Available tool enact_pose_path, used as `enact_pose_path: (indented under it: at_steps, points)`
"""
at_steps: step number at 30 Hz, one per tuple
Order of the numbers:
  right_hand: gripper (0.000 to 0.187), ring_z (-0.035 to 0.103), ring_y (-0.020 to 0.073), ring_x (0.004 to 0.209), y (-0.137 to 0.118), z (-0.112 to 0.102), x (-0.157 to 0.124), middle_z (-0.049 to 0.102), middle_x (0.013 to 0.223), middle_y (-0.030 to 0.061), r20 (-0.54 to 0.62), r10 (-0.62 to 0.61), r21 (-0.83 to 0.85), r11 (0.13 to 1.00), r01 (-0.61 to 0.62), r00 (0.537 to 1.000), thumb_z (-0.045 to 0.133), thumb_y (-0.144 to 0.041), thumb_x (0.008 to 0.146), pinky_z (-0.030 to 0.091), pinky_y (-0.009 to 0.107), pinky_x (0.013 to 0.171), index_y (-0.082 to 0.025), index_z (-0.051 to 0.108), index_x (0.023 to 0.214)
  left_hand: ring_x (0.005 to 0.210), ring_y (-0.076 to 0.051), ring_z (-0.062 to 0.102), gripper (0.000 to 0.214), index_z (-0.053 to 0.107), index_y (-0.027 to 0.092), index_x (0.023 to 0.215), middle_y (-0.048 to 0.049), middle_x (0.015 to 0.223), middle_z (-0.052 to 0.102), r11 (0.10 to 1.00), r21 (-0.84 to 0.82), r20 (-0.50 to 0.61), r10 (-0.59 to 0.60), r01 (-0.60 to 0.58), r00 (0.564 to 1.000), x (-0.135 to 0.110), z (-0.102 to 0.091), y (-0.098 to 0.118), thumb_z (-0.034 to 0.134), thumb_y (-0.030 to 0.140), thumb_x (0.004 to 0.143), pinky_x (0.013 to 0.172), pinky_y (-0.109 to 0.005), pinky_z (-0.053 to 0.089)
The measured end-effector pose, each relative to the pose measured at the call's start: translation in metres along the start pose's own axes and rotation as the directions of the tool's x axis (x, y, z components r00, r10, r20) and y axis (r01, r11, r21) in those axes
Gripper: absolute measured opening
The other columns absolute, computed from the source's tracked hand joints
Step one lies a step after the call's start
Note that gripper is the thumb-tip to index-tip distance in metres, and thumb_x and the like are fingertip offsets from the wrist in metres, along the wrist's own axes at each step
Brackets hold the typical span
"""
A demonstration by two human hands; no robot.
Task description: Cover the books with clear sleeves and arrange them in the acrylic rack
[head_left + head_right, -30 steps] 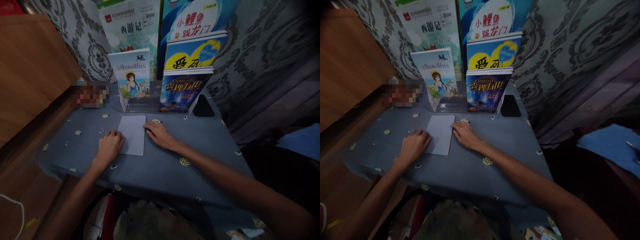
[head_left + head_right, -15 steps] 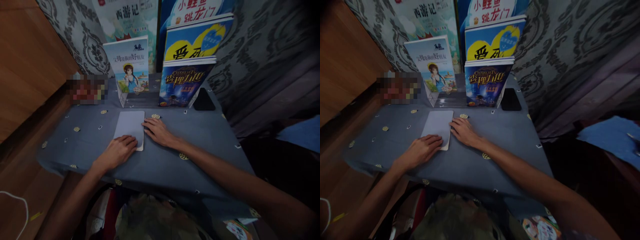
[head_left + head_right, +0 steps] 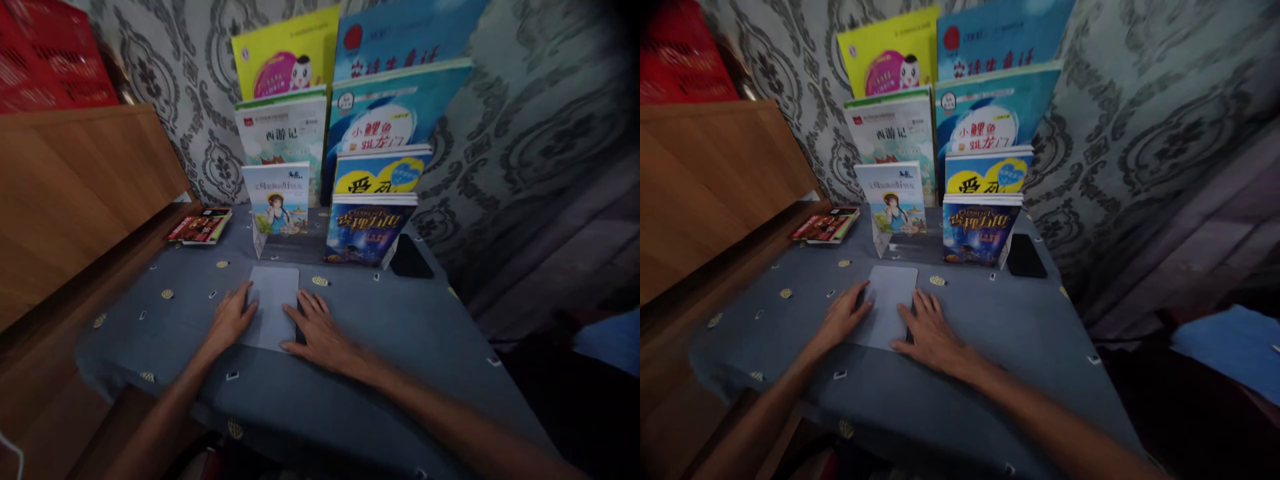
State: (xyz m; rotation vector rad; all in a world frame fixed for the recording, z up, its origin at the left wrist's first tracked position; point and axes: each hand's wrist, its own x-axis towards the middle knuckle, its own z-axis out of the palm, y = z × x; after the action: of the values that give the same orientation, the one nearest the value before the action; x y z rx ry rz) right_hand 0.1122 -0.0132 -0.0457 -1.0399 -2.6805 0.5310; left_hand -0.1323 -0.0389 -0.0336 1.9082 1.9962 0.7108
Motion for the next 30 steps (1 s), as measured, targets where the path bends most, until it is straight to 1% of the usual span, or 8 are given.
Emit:
enact_pose_path:
  at_steps: [2, 4, 6, 9, 17, 21, 26, 30]
  points:
    - [0.078, 0.021, 0.0419, 0.152, 0.002, -0.001, 0.000, 0.031, 0.162, 0.0242, 0.015, 0.002, 0.024, 1.000, -0.002, 1.000, 0.067, -0.057, 0.087, 0.020, 0.064, 0.121, -0.018, 0.047, 0.150, 0.110, -0.026, 0.065, 0.048, 0.053, 0.017, 0.133, -0.0128, 0.120, 0.069, 0.935, -0.328, -0.012, -0.146, 0.133, 0.989, 0.008, -0.001, -0.007, 0.059, 0.034, 0.089, 0.090, -0.040, 0.053]
    - [0.077, 0.019, 0.0422, 0.153, 0.003, -0.003, 0.000, 0.029, 0.163, 0.0244, 0.029, 0.009, 0.052, 0.999, -0.010, 1.000, 0.068, -0.057, 0.087, 0.018, 0.065, 0.121, -0.017, 0.047, 0.150, 0.105, -0.024, 0.067, 0.052, 0.053, 0.017, 0.132, -0.0127, 0.115, 0.070, 0.760, -0.588, 0.042, -0.313, 0.276, 0.949, 0.017, -0.006, -0.013, 0.064, 0.037, 0.085, 0.069, -0.029, 0.055]
    - [0.078, 0.017, 0.0424, 0.153, 0.002, -0.006, 0.000, 0.027, 0.163, 0.0243, 0.040, 0.022, 0.076, 0.997, -0.025, 0.999, 0.070, -0.055, 0.085, 0.017, 0.066, 0.121, -0.017, 0.048, 0.150, 0.101, -0.023, 0.068, 0.056, 0.053, 0.017, 0.129, -0.0125, 0.113, 0.069, 0.607, -0.705, 0.106, -0.422, 0.367, 0.900, 0.025, -0.012, -0.017, 0.070, 0.039, 0.080, 0.052, -0.020, 0.047]
    - [0.076, 0.016, 0.0418, 0.154, -0.003, -0.011, 0.000, 0.024, 0.164, 0.0252, 0.073, 0.054, 0.085, 0.995, -0.060, 0.996, 0.072, -0.050, 0.085, 0.015, 0.065, 0.122, -0.016, 0.049, 0.149, 0.088, -0.019, 0.069, 0.057, 0.057, 0.015, 0.121, -0.0111, 0.105, 0.069, 0.517, -0.740, 0.179, -0.463, 0.429, 0.868, 0.033, -0.020, -0.020, 0.078, 0.035, 0.072, 0.042, -0.015, 0.034]
    - [0.082, 0.017, 0.0363, 0.155, 0.002, -0.010, -0.002, 0.025, 0.164, 0.0232, 0.055, 0.081, 0.206, 0.974, -0.091, 0.995, 0.070, -0.043, 0.085, 0.015, 0.058, 0.124, -0.014, 0.039, 0.154, 0.039, -0.004, 0.035, 0.062, 0.062, 0.014, 0.112, 0.0086, 0.058, 0.050, 0.529, -0.745, 0.460, -0.034, 0.407, 0.887, 0.022, -0.013, -0.015, 0.084, 0.045, 0.063, 0.035, -0.016, 0.019]
    - [0.093, 0.037, 0.0344, 0.147, 0.021, 0.005, 0.011, 0.039, 0.159, 0.0200, -0.178, 0.207, 0.433, 0.895, -0.112, 0.962, 0.068, -0.034, 0.081, 0.032, 0.058, 0.118, -0.017, 0.021, 0.160, 0.043, -0.004, 0.035, 0.070, 0.058, 0.017, 0.120, 0.0072, 0.065, 0.052, 0.521, -0.796, 0.374, 0.024, 0.308, 0.927, 0.016, -0.020, -0.002, 0.084, 0.054, 0.066, 0.036, -0.016, 0.019]
    - [0.041, 0.070, 0.0264, 0.092, 0.026, -0.007, 0.032, 0.072, 0.106, 0.0114, -0.276, 0.138, 0.732, 0.672, 0.114, 0.951, 0.055, -0.036, 0.088, 0.058, 0.042, 0.079, -0.019, 0.056, 0.126, 0.053, -0.008, 0.047, 0.066, 0.061, 0.020, 0.121, 0.0003, 0.078, 0.063, 0.589, -0.794, 0.246, 0.090, 0.148, 0.965, 0.025, -0.038, 0.020, 0.080, 0.057, 0.071, 0.043, -0.017, 0.029]
    - [0.017, 0.062, 0.0181, 0.069, 0.015, -0.031, 0.032, 0.065, 0.081, 0.0026, -0.489, 0.149, 0.577, 0.795, 0.190, 0.859, 0.049, -0.038, 0.095, 0.051, 0.029, 0.064, -0.022, 0.056, 0.095, 0.063, -0.012, 0.052, 0.059, 0.064, 0.020, 0.120, -0.0025, 0.084, 0.066, 0.627, -0.777, 0.033, 0.120, -0.050, 0.992, 0.032, -0.045, 0.029, 0.075, 0.056, 0.075, 0.052, -0.020, 0.038]
